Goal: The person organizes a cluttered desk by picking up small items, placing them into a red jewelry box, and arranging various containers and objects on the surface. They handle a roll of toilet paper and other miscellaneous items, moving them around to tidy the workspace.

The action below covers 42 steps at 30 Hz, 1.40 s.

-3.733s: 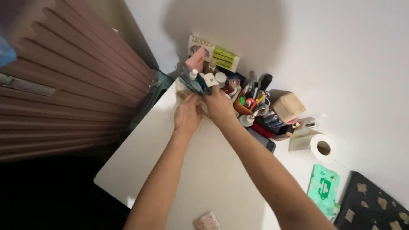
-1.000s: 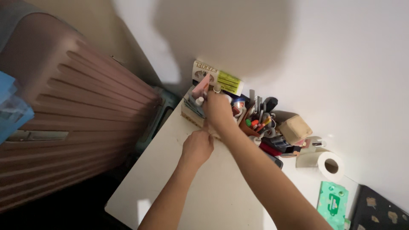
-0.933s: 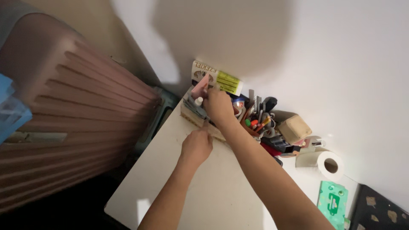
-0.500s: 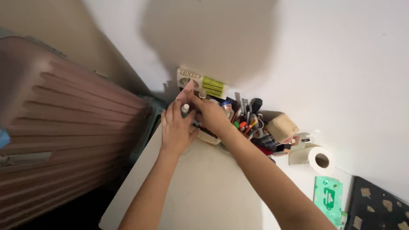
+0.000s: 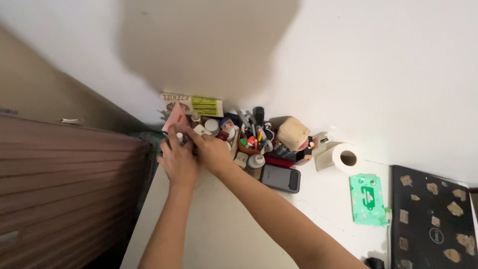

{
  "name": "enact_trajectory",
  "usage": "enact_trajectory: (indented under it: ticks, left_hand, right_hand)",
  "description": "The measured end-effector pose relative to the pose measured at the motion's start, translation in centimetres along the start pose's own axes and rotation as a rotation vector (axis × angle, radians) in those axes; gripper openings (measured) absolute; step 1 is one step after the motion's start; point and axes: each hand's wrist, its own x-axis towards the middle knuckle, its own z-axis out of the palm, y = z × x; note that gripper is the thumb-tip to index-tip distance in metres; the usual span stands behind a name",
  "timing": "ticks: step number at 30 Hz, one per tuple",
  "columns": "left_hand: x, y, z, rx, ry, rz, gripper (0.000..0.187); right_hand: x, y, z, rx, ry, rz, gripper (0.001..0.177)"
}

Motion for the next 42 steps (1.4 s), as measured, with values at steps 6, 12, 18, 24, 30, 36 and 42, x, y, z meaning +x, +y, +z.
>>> enact_trajectory:
  ticks: [6,12,18,24,30,36,42]
  left_hand:
    - [1.6,-0.5,0.6,0.164,-0.058,0.077,0.074]
    - [2.5,-1.4,-2.2,0.007,-0.217,0.161,0.088]
    - [2.0,-2.7,-2.5,-0.482,-0.091,0.198,0.053]
    - [-1.9,-0.7,-1.9,-0.445,0.337,0.146,0.047]
    - [-11.6,6.9,1.6,-0.638,0.414,0.204,0.047]
    - [-21.9,19.3,3.9,-0.989,-0.136,0.527,0.041]
    - [-22.8,35.6,6.7,-0.688,-0.491,1.023,0.064]
  right_hand:
    - [2.3,-0.9,0.9,-0.156,-0.063,-0.04,0.056]
    - [2.5,-1.3,1.0,-0.299,-0.059,-0.091,0.05]
    - [1.9,-1.7,0.9,-0.208,0.006,-0.051,0.042]
    - [0.8,-1.6,0.2,-0.175,-0.02,-0.051,0.047]
    - [-8.9,-2.7,-8.6,0.136,0.261,-0.108,0.058]
    - [-32.2,-1.1,-17.5,0.115,0.435,0.173,0.056]
    - [-60.5,0.0,-17.4,0.258,0.503,1.101,0.029]
